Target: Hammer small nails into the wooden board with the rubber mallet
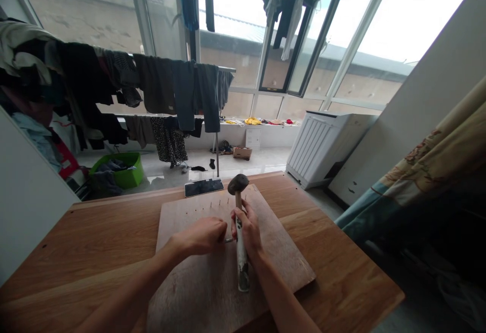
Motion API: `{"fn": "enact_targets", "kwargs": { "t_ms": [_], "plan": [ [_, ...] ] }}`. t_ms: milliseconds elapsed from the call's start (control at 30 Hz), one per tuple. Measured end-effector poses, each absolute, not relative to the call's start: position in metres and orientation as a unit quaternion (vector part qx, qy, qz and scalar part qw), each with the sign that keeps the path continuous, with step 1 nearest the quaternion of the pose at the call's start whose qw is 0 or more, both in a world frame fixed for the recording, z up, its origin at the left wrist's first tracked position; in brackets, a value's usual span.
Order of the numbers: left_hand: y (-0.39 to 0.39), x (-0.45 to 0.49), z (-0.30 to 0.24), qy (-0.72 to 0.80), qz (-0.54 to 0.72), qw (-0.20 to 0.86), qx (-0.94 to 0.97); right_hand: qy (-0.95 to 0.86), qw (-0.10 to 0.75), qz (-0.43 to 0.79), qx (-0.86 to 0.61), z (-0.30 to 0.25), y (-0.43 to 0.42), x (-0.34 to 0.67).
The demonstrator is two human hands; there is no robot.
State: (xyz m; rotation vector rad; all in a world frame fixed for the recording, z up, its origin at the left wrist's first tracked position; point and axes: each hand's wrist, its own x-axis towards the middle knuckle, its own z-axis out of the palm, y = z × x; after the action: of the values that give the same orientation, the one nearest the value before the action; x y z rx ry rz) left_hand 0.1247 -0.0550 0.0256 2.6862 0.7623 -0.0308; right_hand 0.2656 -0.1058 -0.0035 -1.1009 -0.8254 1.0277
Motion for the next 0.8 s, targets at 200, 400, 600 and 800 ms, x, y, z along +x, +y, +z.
{"fn": "enact_targets", "kwargs": {
  "t_ms": [200,400,600,800],
  "plan": [
    [-0.043,0.115,0.032,0.262,-0.012,0.195,0.945,-0.368,0.646,0.461,-0.485,-0.006,-0.105,0.265],
    [0.001,0.078,0.028,0.368,0.101,0.188,0.905,-0.362,0.646,0.471,-0.479,-0.005,-0.106,0.262],
    [0.021,0.065,0.009,0.385,0.162,0.229,0.879,-0.373,0.645,0.474,-0.469,-0.007,-0.105,0.262],
    [0.015,0.077,0.003,0.387,0.201,0.229,0.87,-0.38,0.641,0.479,-0.464,-0.01,-0.105,0.263]
  ]
}}
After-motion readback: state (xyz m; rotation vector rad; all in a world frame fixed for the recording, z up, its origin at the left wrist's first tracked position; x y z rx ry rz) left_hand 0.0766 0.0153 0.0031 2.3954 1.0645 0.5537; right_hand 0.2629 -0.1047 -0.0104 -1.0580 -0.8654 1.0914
